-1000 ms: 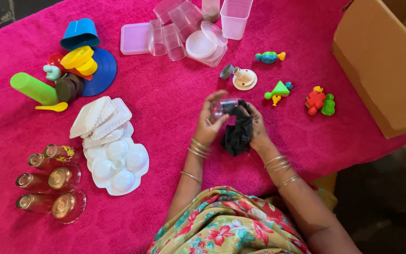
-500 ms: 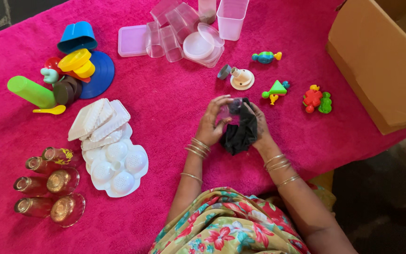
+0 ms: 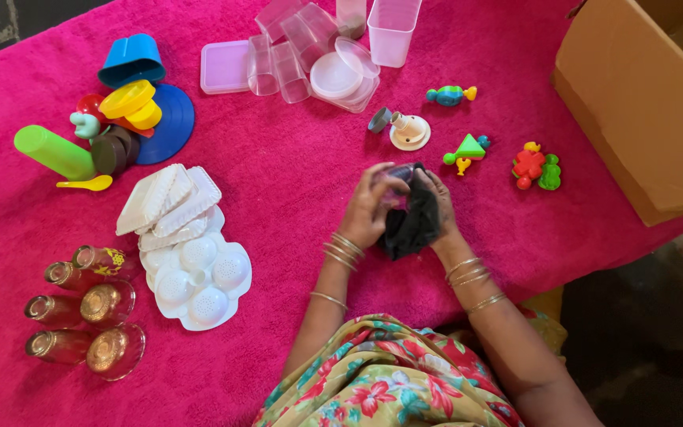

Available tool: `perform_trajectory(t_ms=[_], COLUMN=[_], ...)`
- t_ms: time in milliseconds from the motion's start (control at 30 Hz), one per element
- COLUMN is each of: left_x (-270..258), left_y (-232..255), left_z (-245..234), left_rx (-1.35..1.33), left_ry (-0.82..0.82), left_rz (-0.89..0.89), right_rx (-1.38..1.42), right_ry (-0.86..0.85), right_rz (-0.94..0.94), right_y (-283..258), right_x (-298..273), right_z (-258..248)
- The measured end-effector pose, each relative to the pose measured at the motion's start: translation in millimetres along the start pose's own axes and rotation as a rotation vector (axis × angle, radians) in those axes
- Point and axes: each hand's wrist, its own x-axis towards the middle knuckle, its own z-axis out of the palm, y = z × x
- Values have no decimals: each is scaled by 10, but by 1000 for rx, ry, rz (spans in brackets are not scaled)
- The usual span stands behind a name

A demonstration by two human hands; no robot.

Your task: The person wipes several small plastic items with a dark cloth on a pink cloth-covered surface. They handle a small clear bottle, a pink-lidded container, and a clear rectangular container, wiping each one and placing it aside.

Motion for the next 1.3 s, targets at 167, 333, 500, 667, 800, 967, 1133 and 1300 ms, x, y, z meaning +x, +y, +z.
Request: perform_trajectory(t_ms=[167,333,500,667,800,967,1133,1300], left_x=[37,110,-26,-33,-35,-49,-53,6], left_y=[36,-202,-93,-146,-479,-464,-23,-84], left_z=[-4,164,74,103,242,235,136,162], left_rx=[-95,-923,-235,-374,-1077,-1095,-289,-781], left_ry=[86,277,141,124,269,258,106,165], left_rz=[-23,-751,-294,-136,-556,-740,-115,-229], right_rx=[-37,-348,-214,-104,-339,-504,-127,-237], right_ry=[-48,-107,-20,3,-192,-119,-56,-67], right_rz=[37,-76,-87,-11,-107,-224,-117,-107], right_y=[-26,25,48,3,28,101,-17,-93], right_x=[-11,-187,-28,-4,-262,-305,-92,-264], right_z=[25,95,38,49,110,84,-7,148])
